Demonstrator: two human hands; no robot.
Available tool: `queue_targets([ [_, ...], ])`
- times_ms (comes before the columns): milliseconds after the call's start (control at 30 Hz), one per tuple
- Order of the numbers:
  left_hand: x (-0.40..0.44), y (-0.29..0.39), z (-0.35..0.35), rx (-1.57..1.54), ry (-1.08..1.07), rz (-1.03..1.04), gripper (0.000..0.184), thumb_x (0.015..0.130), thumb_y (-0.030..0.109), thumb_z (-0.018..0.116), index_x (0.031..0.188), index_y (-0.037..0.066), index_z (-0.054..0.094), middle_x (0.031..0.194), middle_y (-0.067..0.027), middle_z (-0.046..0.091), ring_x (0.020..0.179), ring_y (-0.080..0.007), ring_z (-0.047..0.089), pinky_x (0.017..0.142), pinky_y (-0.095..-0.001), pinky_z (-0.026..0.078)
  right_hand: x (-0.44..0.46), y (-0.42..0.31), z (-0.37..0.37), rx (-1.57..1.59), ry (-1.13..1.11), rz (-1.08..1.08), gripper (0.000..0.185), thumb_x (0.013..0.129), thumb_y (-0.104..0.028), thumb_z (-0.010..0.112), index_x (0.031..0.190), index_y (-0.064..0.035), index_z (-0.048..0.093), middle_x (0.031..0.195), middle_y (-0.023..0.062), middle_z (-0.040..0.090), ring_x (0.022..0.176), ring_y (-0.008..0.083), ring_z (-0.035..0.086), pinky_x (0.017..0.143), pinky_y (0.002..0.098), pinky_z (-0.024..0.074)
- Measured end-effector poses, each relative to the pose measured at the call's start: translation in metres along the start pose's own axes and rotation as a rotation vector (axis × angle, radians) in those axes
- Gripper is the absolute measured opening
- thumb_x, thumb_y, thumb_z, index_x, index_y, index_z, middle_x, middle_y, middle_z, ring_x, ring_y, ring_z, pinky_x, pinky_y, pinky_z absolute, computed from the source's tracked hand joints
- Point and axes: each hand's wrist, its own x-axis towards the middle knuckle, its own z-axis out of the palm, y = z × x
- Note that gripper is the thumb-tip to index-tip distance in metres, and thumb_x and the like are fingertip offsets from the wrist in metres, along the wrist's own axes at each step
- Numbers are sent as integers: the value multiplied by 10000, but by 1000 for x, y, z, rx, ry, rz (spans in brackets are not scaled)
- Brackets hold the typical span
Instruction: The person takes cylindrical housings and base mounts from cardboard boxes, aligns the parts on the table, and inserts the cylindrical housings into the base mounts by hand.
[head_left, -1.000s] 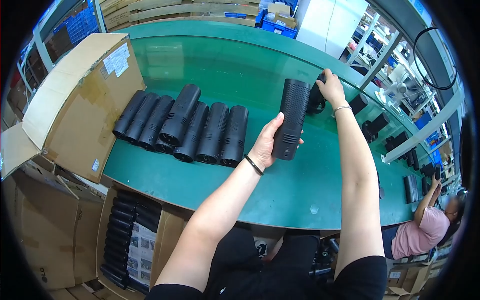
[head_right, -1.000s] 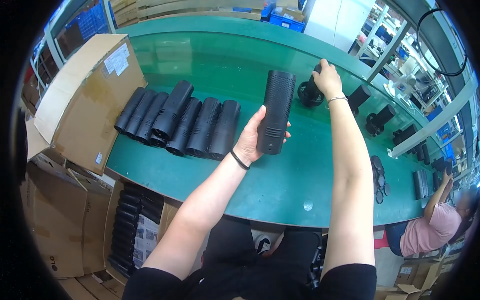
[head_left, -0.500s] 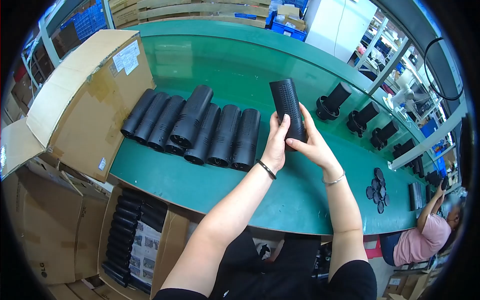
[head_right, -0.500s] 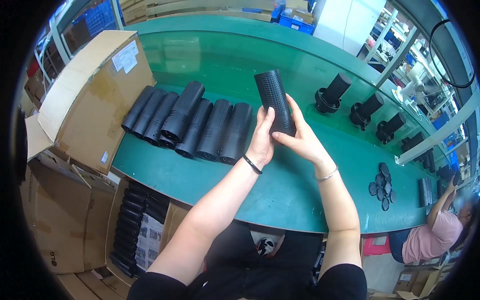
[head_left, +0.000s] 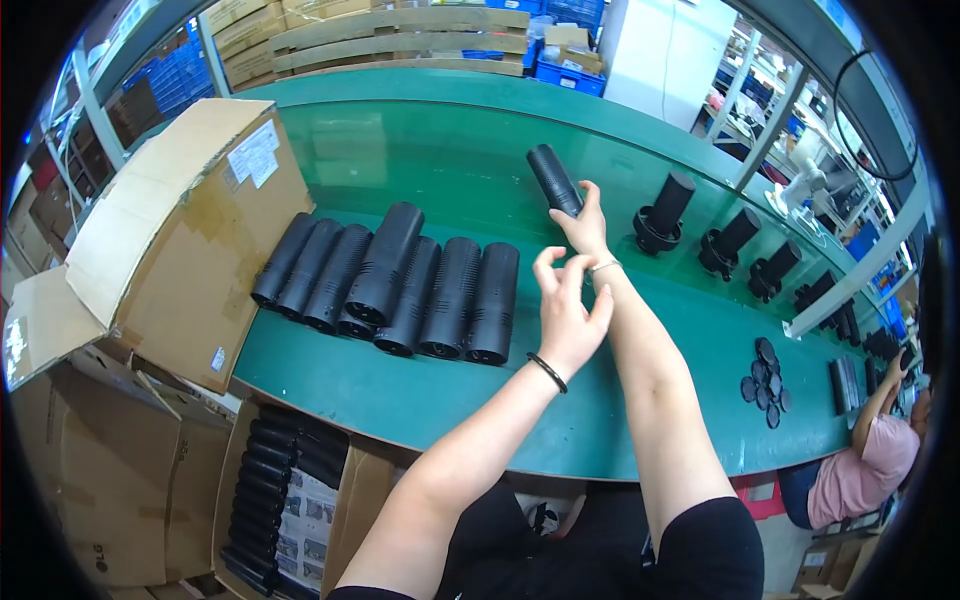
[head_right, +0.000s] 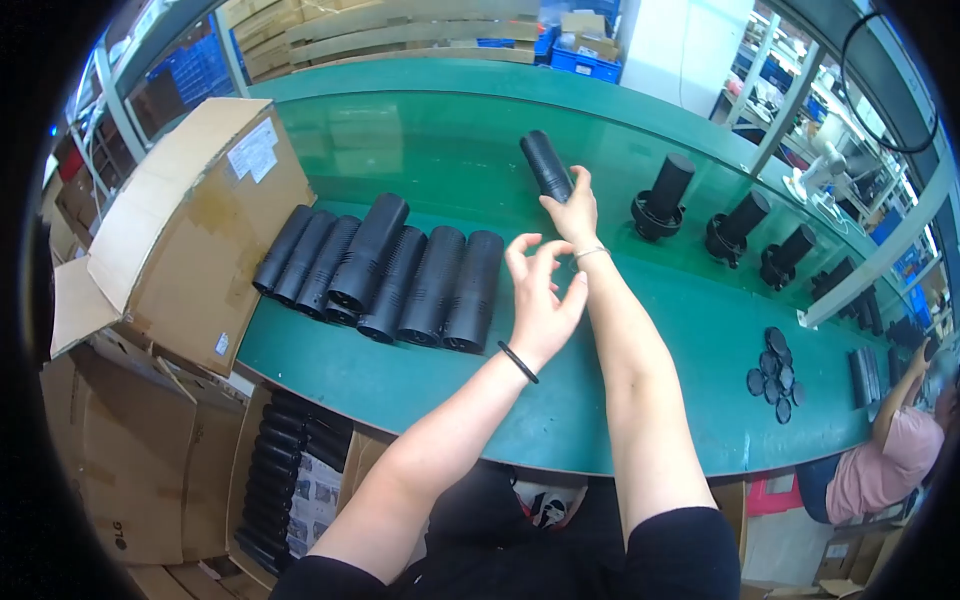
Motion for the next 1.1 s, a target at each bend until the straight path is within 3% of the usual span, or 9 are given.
queue_targets([
  [100, 0, -2, 1, 8, 3, 68, 328, 768, 98, 651, 1081, 92, 555, 1230, -120, 340, 876, -180, 498, 676, -272, 463, -5, 3, -2, 407, -197, -170, 794, 701, -34, 756, 1379, -77, 347, 1137, 138, 576, 1002, 206, 585, 840, 320, 486],
  [233, 0, -3, 2, -11, -4, -1, 287, 768, 77, 650, 1042, 87, 564, 1199, -105, 371, 790, -136, 494, 626, -253, 465, -12, -20, -18, 815, -401, 32, 794, 710, -41, 761, 1388, 14, 351, 1187, 87, 541, 1059, 170, 543, 887, 279, 459],
  [433, -1, -5, 3, -27, -32, -17, 232, 771, 66, 650, 991, 87, 581, 1174, -98, 389, 741, -121, 493, 576, -242, 464, -26, -48, -38, 1186, -537, 158, 724, 759, -111, 733, 1372, -17, 360, 1168, 99, 542, 1043, 167, 540, 925, 283, 412],
  [533, 0, -6, 3, -36, -29, -20, 216, 772, 68, 649, 978, 85, 585, 1166, -100, 395, 740, -126, 495, 577, -248, 466, -24, -50, -35, 983, -421, 115, 681, 802, -143, 695, 1387, -106, 347, 1115, 107, 567, 1020, 173, 553, 866, 313, 442],
  [633, 0, -4, 3, -40, -10, 14, 193, 772, 72, 648, 956, 78, 590, 1145, -100, 410, 736, -134, 497, 575, -256, 466, -17, -53, -31, 341, -209, 145, 644, 844, -202, 647, 1400, -198, 321, 1051, 145, 593, 1002, 241, 584, 814, 374, 468],
  [667, 0, -3, 2, -37, -4, 32, 185, 772, 73, 647, 948, 75, 592, 1138, -100, 415, 734, -137, 497, 574, -259, 465, -5, -29, -17, 89, -144, 115, 558, 873, -294, 599, 1382, -256, 374, 1013, 199, 600, 995, 337, 593, 808, 429, 485],
  [767, 0, -3, 2, -23, -25, 51, 153, 774, 81, 640, 919, 69, 593, 1126, -97, 425, 731, -154, 507, 572, -273, 453, -3, -9, -9, -411, -115, 106, 472, 874, -376, 582, 1329, -299, 482, 1107, 235, 572, 1005, 408, 583, 868, 484, 471],
  [867, 0, -5, -2, 13, -17, 79, 145, 773, 83, 640, 907, 65, 589, 1126, -99, 427, 732, -164, 515, 587, -289, 461, -12, 1, -11, -578, -116, -16, 539, 845, -387, 630, 1347, -284, 465, 1348, 245, 382, 1205, 437, 412, 948, 537, 393],
  [1100, -1, -3, -4, 12, -46, 127, 137, 770, 75, 628, 900, 54, 588, 1134, -123, 443, 749, -198, 558, 636, -316, 479, -87, -29, -95, -349, -291, -286, 467, 790, -253, 695, 1216, -123, 554, 1327, 249, 376, 1229, 437, 343, 985, 494, 353],
])
